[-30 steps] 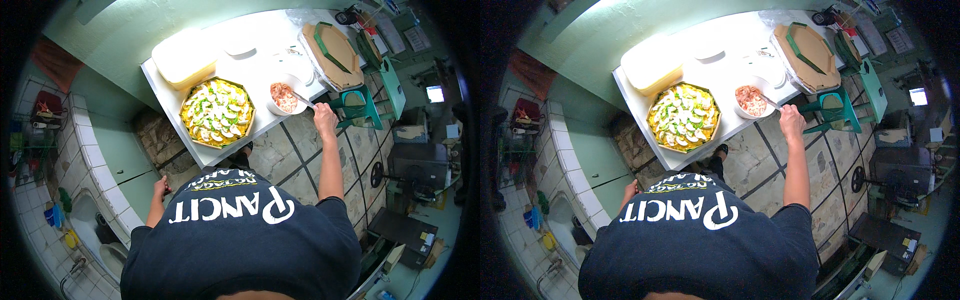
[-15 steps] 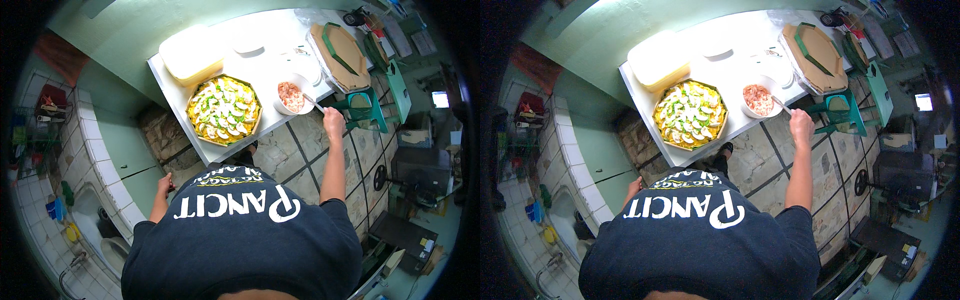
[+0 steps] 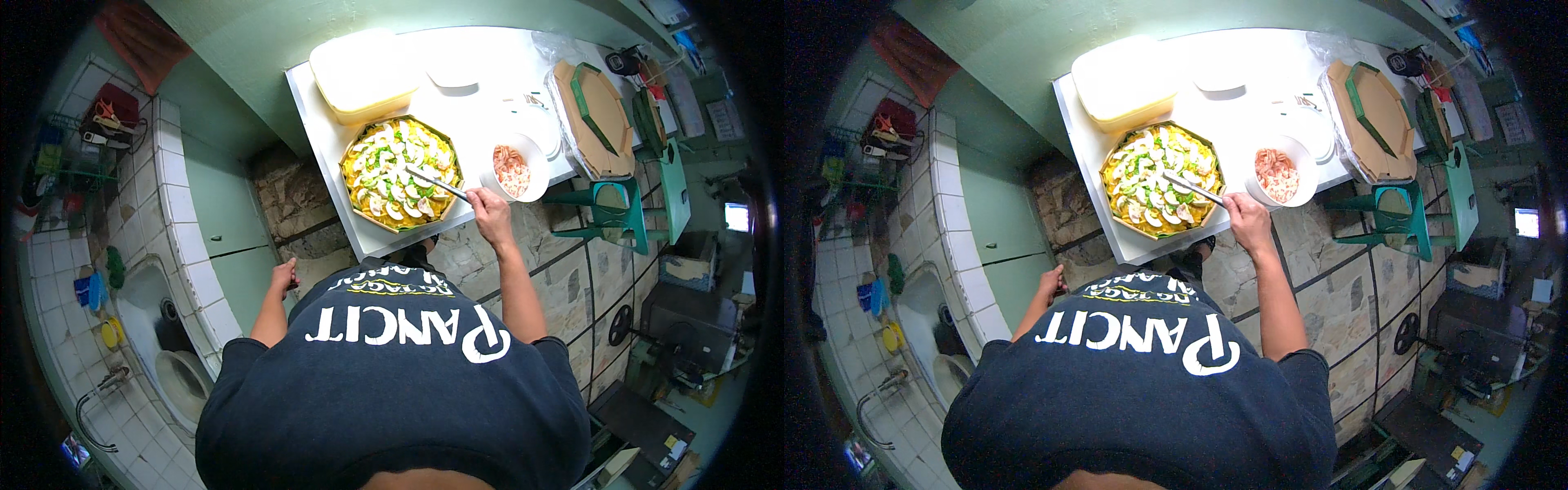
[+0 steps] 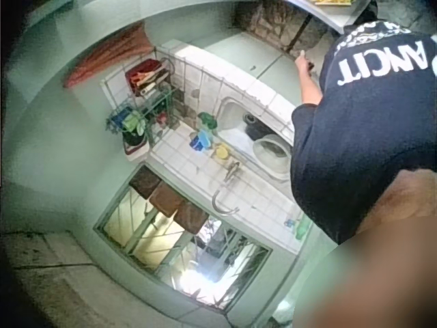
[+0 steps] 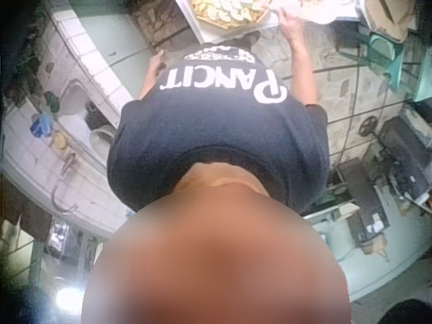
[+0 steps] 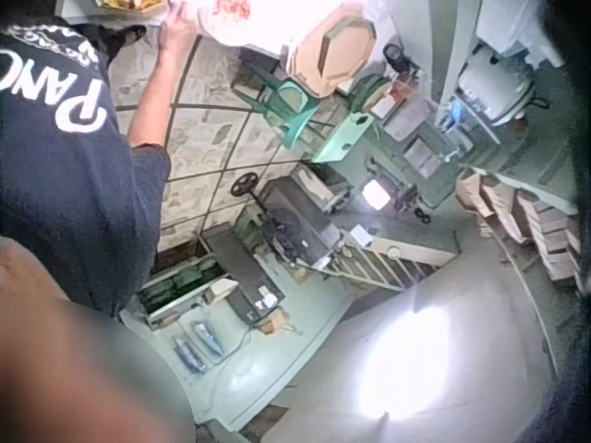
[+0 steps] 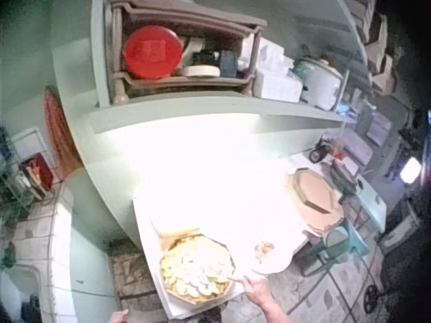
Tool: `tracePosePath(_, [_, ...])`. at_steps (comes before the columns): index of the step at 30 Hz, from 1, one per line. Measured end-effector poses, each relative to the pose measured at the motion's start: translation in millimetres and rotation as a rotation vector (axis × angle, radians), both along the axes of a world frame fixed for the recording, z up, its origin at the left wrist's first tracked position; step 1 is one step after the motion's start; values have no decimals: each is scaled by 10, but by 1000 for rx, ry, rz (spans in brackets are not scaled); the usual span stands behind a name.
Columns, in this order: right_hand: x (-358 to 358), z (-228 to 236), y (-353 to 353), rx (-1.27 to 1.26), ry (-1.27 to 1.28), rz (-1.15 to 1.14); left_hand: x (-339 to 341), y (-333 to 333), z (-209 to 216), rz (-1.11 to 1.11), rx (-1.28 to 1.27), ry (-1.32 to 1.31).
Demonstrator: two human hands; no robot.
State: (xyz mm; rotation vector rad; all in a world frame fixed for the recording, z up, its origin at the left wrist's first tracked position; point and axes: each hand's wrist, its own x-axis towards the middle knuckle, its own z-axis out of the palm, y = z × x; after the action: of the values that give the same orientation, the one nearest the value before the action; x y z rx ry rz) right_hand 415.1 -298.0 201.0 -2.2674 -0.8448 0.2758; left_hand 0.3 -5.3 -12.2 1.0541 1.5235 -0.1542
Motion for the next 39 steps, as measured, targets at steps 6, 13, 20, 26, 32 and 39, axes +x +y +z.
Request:
tracePosePath(6, [22,21,-58,-140,-71,-28,-69,-21,2,5,-30,10])
tracePosePath(13, [503,369,-517,79,118,-315,-92,-42,-107,17,-94,21])
tracePosePath(20, [1415,662,-1151,-665,-435,-240,42,9,-85,-12,0,-27])
tracePosePath(26, [1451,734,-1045,-864,-478,-175,188,-9,-10,12,-3,9])
tracePosePath(32, [1404,707,-908,-923,-250,-267,96,-100,-55,1,-9,-6])
tracePosePath(39, [1186,920,-988,-783,-289,-372,-23,-78,-81,-25,-32,0])
